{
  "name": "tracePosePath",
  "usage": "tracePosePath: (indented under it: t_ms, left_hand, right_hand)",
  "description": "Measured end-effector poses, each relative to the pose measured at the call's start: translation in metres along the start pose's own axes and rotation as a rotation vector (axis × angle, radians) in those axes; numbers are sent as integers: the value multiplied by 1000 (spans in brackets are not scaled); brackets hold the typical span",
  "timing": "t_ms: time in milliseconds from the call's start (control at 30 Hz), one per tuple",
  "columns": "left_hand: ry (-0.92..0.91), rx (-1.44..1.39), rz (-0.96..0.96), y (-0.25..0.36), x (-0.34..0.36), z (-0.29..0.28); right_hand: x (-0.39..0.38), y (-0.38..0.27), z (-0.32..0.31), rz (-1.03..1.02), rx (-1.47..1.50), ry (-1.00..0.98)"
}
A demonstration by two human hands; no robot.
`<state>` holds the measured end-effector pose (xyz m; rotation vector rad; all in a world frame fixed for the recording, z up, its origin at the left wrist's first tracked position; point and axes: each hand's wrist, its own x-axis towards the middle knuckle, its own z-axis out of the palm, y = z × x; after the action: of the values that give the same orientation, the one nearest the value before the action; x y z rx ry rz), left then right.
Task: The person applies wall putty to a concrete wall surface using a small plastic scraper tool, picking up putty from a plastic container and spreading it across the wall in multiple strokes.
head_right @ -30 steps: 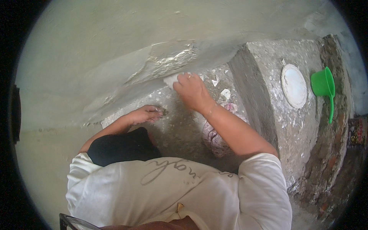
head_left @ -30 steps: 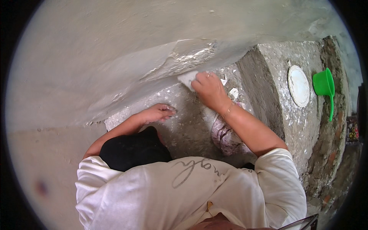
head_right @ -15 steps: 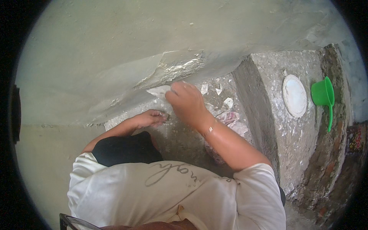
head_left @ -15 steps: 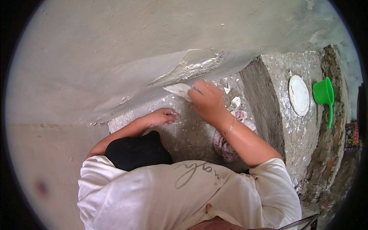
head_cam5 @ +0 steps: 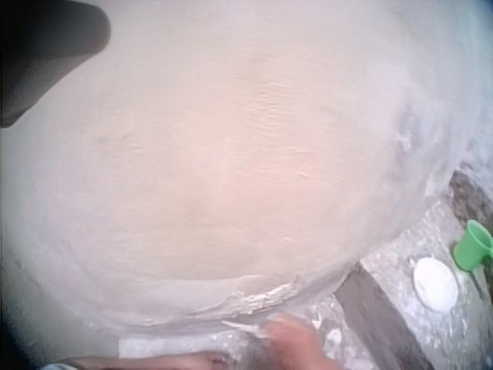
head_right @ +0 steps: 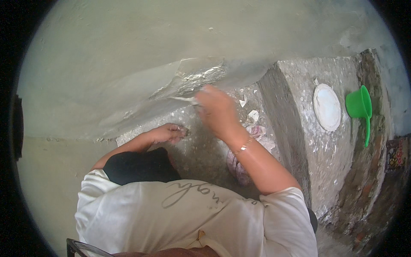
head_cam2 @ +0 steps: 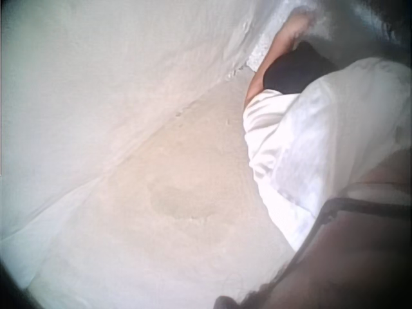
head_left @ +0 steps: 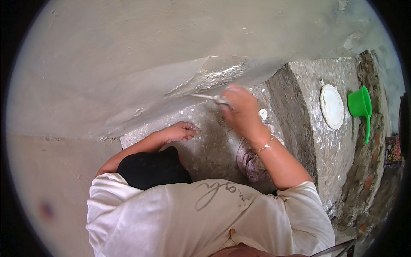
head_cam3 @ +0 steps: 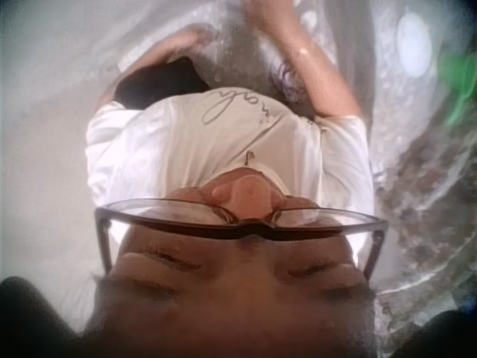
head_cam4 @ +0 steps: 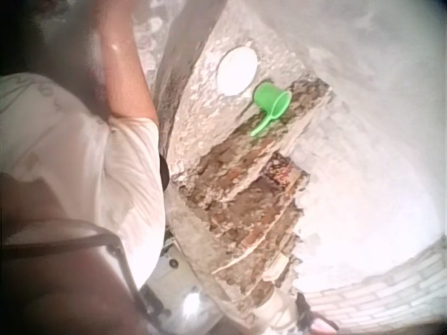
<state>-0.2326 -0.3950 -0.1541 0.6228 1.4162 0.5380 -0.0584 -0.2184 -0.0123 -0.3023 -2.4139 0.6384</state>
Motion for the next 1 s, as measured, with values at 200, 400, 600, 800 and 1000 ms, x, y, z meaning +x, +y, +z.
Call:
tracePosePath:
  t_ms: [200, 400, 600, 800, 1000]
  left_hand:
    - [27, -22, 8, 7, 0, 0]
    - [95, -73, -17, -24, -11, 4]
    - [66, 67, 9, -9, 1, 6]
    - [96, 116, -17, -25, 6, 2]
    - [36, 148, 11, -29, 5, 0]
  right_hand:
    - [2, 63, -40, 242, -51, 338]
    - [-9, 4, -66, 265, 1, 345]
    - [2, -23, 30, -310, 6, 7]
    - [7, -18, -25, -17, -195, 197]
    - [14, -17, -53, -16, 48, 149]
